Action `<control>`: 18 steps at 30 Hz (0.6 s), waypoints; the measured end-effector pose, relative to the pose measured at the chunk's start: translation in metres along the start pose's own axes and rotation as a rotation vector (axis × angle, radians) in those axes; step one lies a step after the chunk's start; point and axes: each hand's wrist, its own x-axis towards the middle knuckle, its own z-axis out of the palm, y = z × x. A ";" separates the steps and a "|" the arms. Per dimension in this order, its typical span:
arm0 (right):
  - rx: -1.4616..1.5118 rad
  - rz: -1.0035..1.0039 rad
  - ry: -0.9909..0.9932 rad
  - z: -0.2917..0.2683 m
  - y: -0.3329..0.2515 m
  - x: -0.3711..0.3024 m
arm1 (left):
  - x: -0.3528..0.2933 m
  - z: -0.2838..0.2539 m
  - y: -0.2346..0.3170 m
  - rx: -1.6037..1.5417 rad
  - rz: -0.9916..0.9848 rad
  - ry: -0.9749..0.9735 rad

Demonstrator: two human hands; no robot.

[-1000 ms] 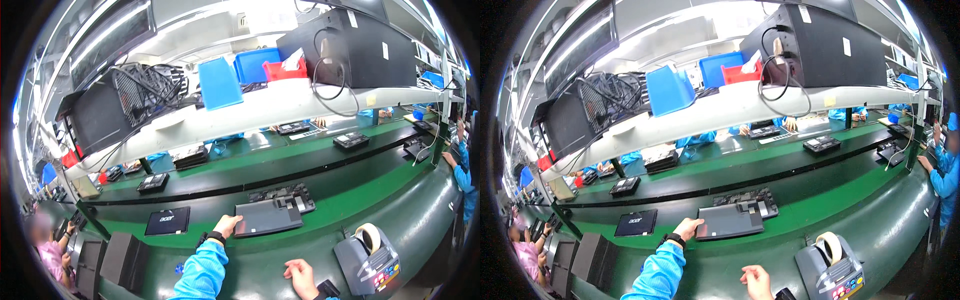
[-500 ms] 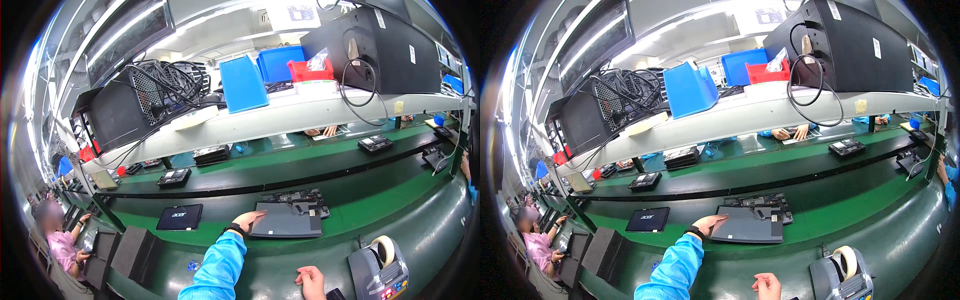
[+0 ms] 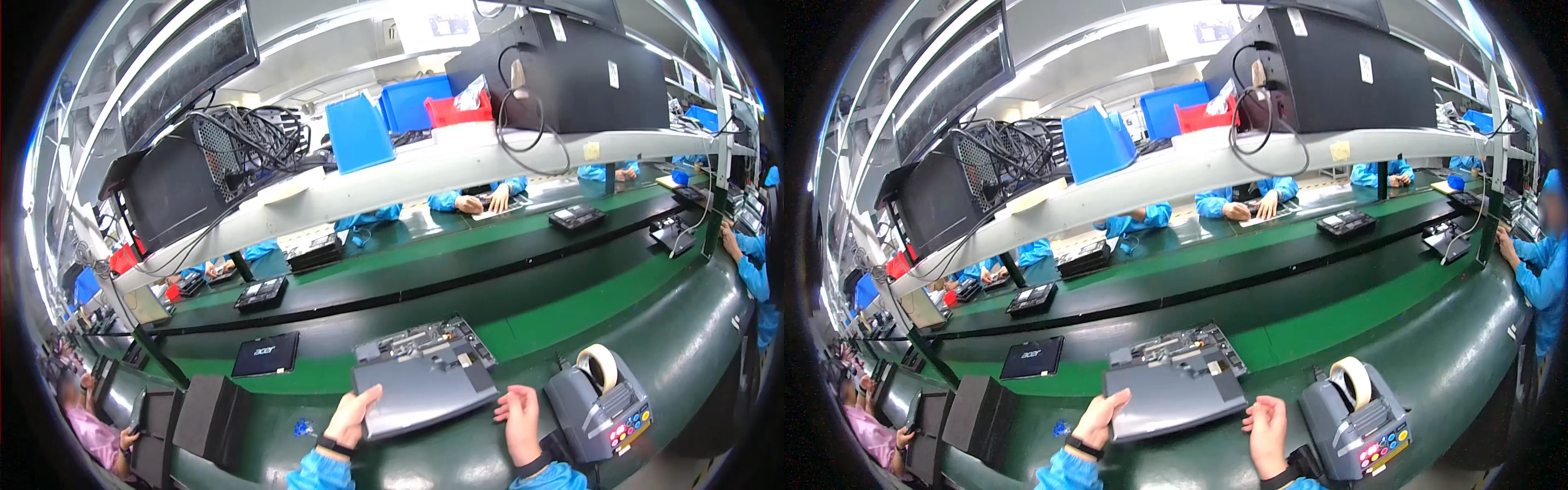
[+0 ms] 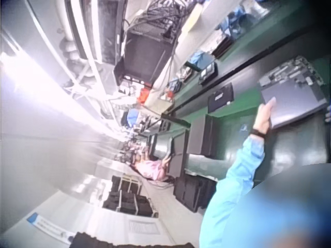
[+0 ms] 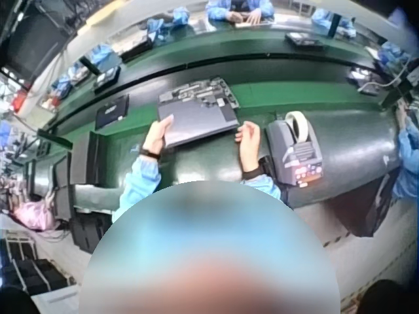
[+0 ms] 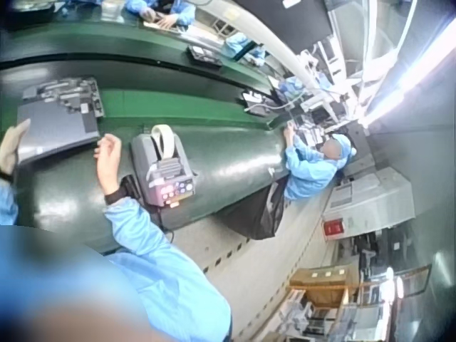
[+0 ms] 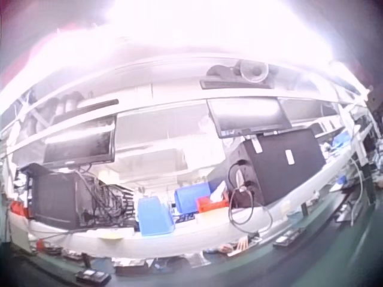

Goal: The recorder is assembling and inspecting tablet components on a factory production line.

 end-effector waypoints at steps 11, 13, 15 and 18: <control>-0.698 0.163 -0.574 0.009 -0.013 -0.025 | -0.138 -0.035 -0.074 -0.090 -0.069 0.207; -0.685 0.192 -0.636 0.010 -0.005 -0.028 | -0.140 -0.042 -0.077 0.090 0.051 0.181; -0.592 0.282 -0.661 0.013 -0.010 -0.031 | -0.148 -0.045 -0.068 0.216 -0.010 0.203; -0.456 0.413 -0.696 0.020 -0.008 -0.039 | -0.163 -0.055 -0.047 0.634 0.084 0.367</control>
